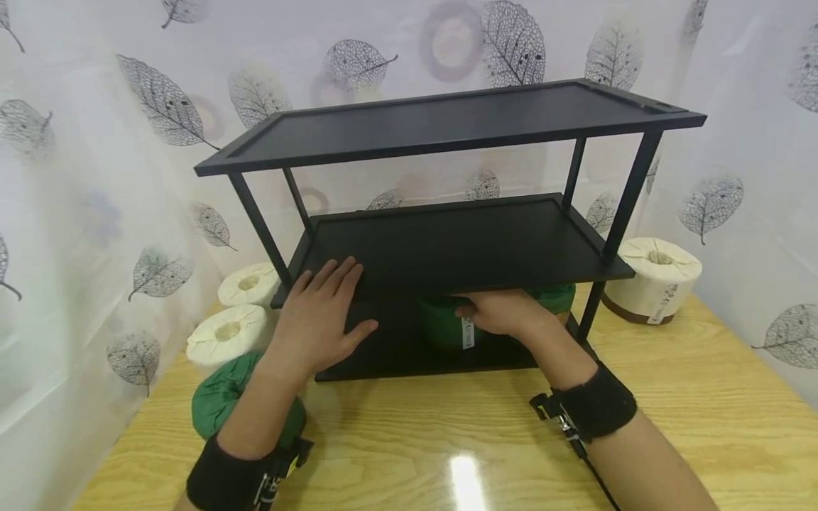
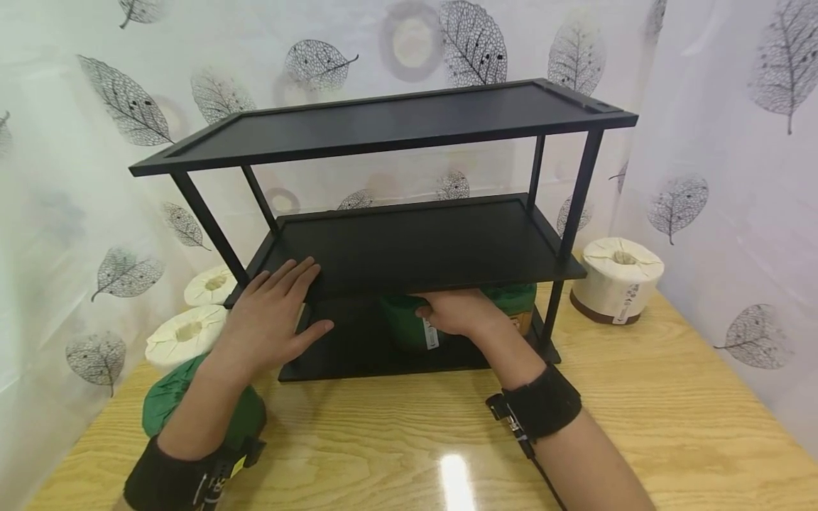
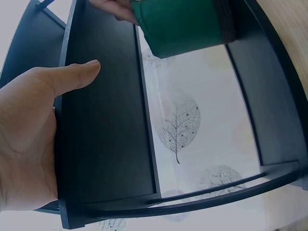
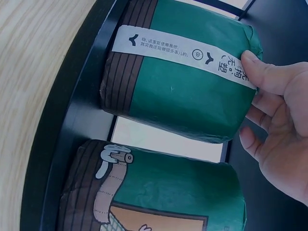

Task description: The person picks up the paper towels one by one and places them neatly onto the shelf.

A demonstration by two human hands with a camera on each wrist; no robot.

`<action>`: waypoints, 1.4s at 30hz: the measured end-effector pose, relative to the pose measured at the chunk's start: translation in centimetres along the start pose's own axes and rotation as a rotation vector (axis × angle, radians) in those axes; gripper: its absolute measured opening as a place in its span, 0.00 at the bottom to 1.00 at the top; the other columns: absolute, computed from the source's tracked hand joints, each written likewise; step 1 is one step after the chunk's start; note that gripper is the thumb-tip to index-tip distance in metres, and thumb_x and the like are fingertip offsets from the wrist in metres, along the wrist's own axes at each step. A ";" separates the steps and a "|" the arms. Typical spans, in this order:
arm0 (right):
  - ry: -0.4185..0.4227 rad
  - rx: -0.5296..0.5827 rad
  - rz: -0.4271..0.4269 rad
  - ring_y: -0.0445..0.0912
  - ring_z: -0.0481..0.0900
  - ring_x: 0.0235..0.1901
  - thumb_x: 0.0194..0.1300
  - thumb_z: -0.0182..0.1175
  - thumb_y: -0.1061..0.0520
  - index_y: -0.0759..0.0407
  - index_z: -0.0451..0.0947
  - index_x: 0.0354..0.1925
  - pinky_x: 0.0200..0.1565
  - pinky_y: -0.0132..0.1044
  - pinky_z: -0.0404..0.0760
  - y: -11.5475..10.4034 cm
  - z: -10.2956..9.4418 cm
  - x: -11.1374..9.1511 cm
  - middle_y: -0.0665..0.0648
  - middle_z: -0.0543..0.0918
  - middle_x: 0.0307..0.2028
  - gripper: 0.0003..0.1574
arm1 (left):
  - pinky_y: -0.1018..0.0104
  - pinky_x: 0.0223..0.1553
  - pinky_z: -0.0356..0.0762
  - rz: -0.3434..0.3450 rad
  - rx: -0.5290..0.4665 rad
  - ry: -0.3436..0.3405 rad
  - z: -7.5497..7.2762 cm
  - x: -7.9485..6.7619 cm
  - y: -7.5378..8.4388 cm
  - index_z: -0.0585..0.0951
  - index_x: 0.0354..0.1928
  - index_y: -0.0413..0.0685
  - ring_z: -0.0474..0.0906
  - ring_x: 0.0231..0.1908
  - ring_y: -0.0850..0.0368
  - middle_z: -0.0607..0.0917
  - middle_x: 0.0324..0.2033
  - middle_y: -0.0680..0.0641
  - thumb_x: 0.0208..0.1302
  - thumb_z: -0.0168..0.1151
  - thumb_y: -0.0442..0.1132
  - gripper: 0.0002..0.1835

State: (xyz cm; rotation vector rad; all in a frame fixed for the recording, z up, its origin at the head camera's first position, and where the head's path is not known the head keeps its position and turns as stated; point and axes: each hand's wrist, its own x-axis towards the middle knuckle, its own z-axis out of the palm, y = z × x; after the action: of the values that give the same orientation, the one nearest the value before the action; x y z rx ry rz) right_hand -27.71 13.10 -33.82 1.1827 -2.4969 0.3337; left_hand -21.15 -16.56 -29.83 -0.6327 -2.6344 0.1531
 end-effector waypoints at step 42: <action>-0.162 -0.111 0.102 0.54 0.72 0.50 0.61 0.50 0.68 0.47 0.68 0.61 0.50 0.48 0.74 0.7 -1.7 -0.9 0.59 0.73 0.55 0.32 | 0.43 0.61 0.58 0.001 0.013 -0.005 -0.1 0.0 0.0 0.59 0.68 0.44 0.54 0.66 0.44 0.60 0.67 0.42 0.57 0.51 0.68 0.45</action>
State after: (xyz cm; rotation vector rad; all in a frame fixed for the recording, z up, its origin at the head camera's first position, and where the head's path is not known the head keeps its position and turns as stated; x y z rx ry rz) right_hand -27.31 14.76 -32.68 1.0798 -2.6831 0.1268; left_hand -21.09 -16.56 -29.79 -0.6300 -2.6358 0.1722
